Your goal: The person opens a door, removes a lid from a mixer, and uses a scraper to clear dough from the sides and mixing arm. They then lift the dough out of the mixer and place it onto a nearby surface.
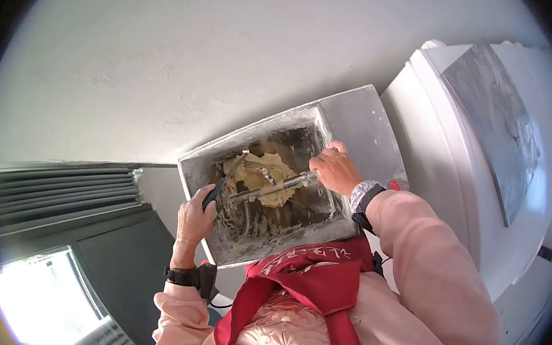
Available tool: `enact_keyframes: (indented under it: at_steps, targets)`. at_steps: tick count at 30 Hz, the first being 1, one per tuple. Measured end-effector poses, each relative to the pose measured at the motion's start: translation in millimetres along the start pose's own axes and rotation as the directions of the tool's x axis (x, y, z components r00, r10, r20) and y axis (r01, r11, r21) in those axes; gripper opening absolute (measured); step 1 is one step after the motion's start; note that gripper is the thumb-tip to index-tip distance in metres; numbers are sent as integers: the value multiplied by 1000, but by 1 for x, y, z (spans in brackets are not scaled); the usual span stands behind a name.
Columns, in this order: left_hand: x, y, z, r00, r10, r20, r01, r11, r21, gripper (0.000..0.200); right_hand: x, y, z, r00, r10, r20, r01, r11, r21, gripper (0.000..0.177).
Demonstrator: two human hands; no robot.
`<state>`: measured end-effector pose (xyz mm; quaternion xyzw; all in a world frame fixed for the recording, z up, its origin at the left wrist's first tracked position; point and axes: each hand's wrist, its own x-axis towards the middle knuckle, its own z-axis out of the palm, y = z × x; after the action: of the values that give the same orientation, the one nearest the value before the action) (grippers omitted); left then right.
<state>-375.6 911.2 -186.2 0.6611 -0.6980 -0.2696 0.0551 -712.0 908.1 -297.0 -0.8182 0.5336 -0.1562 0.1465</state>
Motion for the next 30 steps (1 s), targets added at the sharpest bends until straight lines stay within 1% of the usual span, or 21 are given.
enact_keyframes:
  at_steps: [2, 4, 5, 7, 8, 10, 14, 16, 17, 18, 19, 20, 21, 22, 24, 27, 29, 30]
  targets:
    - [-1, 9, -9, 999, 33, 18, -33, 999, 11, 36, -1, 3, 5, 999, -38, -30, 39, 999, 25, 10]
    - [-4, 15, -17, 992, 23, 121, -20, 1000, -21, 34, -2, 4, 5, 999, -22, -24, 23, 999, 27, 10]
    - [-7, 17, -20, 991, 25, 132, -23, 1000, -15, 34, -2, 5, 6, 1000, -23, -13, 23, 999, 24, 10]
    - [-14, 18, -23, 989, 35, 146, -24, 996, -82, 32, -2, 5, 6, 1000, -10, -8, 10, 1000, 25, 10]
    - [-16, 15, -24, 987, 34, 154, -23, 997, -78, 32, -3, 5, 6, 1000, -8, -4, 8, 1000, 20, 10]
    - [-22, 9, -25, 964, -64, 258, 70, 997, -13, 33, -3, 5, 6, 1000, -2, -2, 2, 1000, 21, 10]
    - [-39, -16, 3, 961, -110, 254, 128, 990, -52, 33, -2, 5, 6, 1000, -1, 2, 1, 1000, 20, 11]
    - [-44, -28, 24, 915, -309, 259, 368, 901, -227, 31, -3, 6, 10, 1000, -10, -10, 10, 1000, 20, 11]
    - [-46, -50, 40, 902, -331, 278, 408, 863, -296, 32, -3, 7, 12, 1000, -17, -25, 17, 1000, 19, 11]
    - [-45, -54, 47, 902, -331, 278, 409, 862, -299, 32, -3, 8, 12, 1000, -18, -23, 19, 1000, 18, 11]
    - [-47, -59, 53, 849, -385, 362, 520, 732, -440, 35, -3, 7, 11, 999, -26, -28, 26, 1000, 12, 12]
    - [-48, -63, 59, 790, -416, 451, 613, 565, -553, 38, -3, 7, 11, 999, -35, -34, 35, 999, 4, 12]
    - [-49, -60, 65, 767, -443, 465, 641, 496, -586, 40, -3, 6, 10, 999, -39, -31, 39, 999, 3, 12]
    - [-50, -60, 73, 766, -444, 465, 642, 491, -588, 40, -3, 5, 10, 999, -37, -39, 38, 999, 10, 12]
    - [-51, -66, 92, 728, -538, 425, 656, 365, -661, 40, -3, 4, 9, 998, -39, -45, 40, 999, 15, 12]
    - [-58, -73, 103, 739, -529, 417, 631, 326, -704, 39, -3, 3, 7, 999, -33, -20, 33, 999, 5, 12]
    - [-62, -76, 110, 741, -529, 414, 619, 301, -725, 39, -2, 2, 7, 1000, -6, 12, 6, 999, -39, 12]
    - [-63, -77, 113, 733, -547, 404, 636, 340, -693, 40, -1, 2, 7, 1000, -8, 14, 9, 999, -40, 12]
